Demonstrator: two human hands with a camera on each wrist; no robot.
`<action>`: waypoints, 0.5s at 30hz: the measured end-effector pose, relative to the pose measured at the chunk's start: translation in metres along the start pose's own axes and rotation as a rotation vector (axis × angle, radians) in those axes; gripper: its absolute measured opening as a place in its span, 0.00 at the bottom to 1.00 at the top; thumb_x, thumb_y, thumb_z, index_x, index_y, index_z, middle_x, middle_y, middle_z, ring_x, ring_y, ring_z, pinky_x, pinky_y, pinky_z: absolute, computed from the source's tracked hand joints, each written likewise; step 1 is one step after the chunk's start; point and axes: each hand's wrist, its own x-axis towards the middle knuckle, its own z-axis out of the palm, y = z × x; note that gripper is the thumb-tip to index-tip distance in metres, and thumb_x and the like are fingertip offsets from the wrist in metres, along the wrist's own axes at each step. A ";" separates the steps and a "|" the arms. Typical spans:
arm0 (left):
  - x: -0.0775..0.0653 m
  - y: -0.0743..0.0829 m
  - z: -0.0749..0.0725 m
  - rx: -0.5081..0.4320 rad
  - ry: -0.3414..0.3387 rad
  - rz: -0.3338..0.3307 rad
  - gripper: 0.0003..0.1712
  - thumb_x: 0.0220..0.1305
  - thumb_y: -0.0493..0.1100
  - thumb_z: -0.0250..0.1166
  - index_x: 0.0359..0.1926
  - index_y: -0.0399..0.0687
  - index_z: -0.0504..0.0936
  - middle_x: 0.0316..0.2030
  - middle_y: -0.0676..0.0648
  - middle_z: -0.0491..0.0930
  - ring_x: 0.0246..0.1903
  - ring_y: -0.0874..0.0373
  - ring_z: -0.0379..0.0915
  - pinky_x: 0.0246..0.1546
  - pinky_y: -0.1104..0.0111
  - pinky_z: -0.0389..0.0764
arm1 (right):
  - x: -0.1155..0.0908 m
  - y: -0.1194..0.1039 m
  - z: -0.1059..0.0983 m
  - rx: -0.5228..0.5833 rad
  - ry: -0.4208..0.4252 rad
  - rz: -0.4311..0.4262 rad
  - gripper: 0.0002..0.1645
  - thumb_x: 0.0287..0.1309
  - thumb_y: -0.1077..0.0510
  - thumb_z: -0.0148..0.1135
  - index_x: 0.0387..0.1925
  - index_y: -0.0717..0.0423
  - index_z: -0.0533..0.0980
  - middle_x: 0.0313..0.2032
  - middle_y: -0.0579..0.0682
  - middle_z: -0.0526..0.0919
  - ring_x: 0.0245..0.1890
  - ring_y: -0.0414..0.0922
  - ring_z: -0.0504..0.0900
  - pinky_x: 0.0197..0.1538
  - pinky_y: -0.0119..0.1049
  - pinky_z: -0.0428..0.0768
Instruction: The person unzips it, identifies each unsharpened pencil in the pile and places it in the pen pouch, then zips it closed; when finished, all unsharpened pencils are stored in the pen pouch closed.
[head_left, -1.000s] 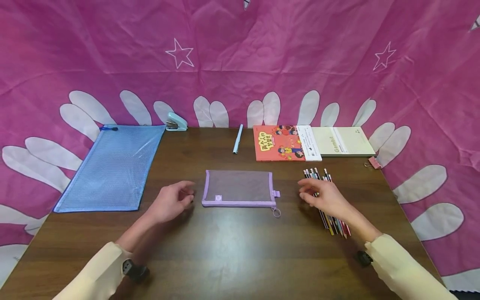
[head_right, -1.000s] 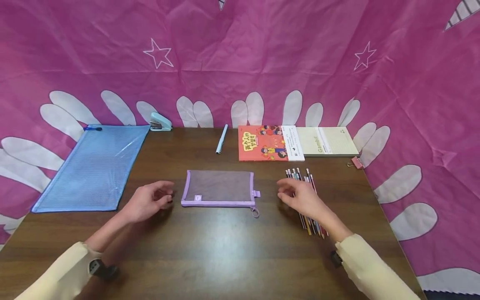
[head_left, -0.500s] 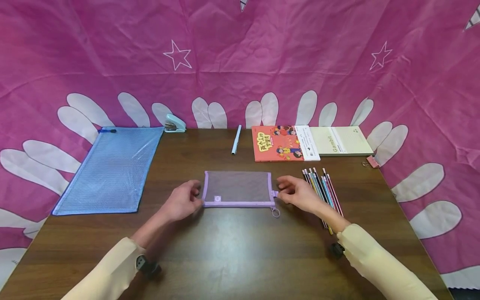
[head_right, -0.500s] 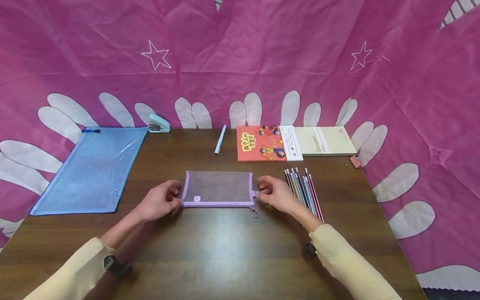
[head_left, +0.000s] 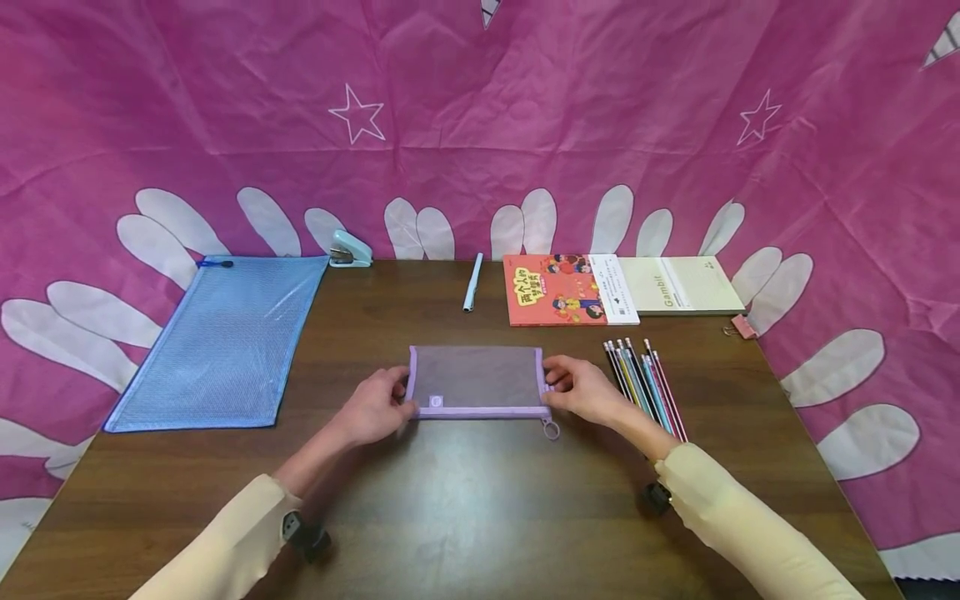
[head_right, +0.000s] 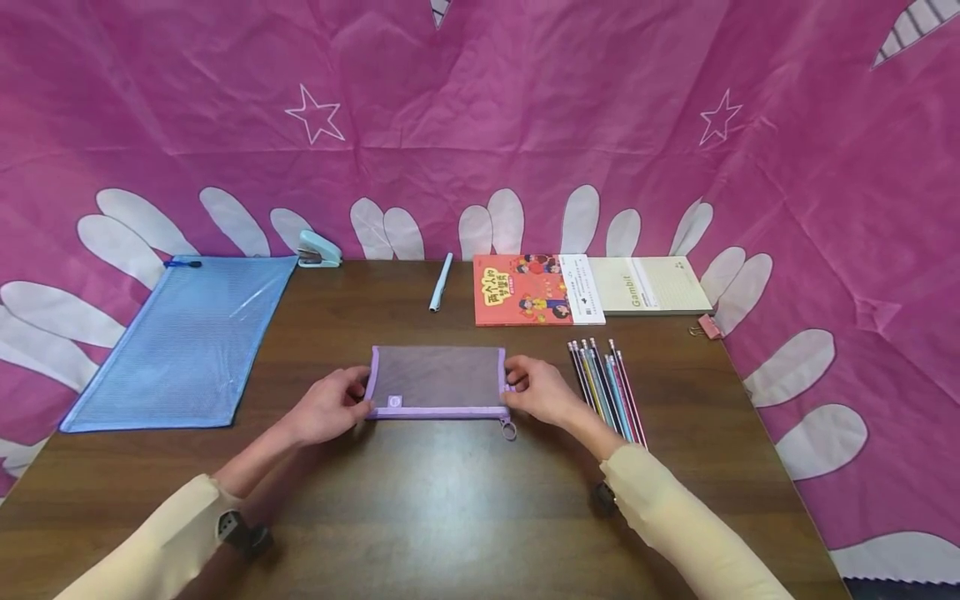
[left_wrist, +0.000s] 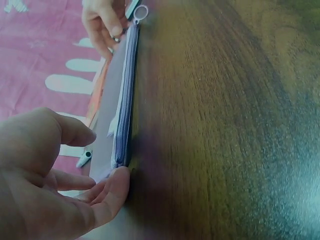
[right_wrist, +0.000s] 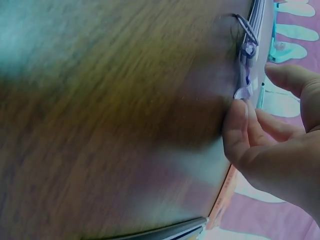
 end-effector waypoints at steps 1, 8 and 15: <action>0.000 0.000 0.000 0.002 -0.001 0.003 0.35 0.62 0.39 0.67 0.67 0.28 0.67 0.42 0.41 0.74 0.40 0.48 0.71 0.42 0.58 0.75 | 0.000 0.000 0.001 -0.002 -0.001 0.007 0.30 0.55 0.64 0.71 0.58 0.69 0.73 0.41 0.56 0.80 0.39 0.50 0.78 0.39 0.38 0.78; -0.001 0.000 0.002 -0.011 -0.017 -0.017 0.37 0.63 0.40 0.67 0.70 0.31 0.65 0.45 0.40 0.74 0.41 0.49 0.71 0.41 0.60 0.75 | 0.001 -0.003 0.006 0.012 0.013 0.069 0.32 0.55 0.65 0.70 0.61 0.72 0.70 0.42 0.57 0.79 0.40 0.51 0.77 0.41 0.37 0.79; -0.002 0.000 0.002 -0.014 0.000 -0.008 0.37 0.63 0.40 0.67 0.69 0.30 0.66 0.45 0.40 0.74 0.42 0.48 0.71 0.43 0.58 0.76 | 0.000 -0.006 0.013 0.019 0.060 0.108 0.35 0.56 0.64 0.69 0.65 0.66 0.70 0.47 0.58 0.79 0.46 0.54 0.76 0.49 0.44 0.80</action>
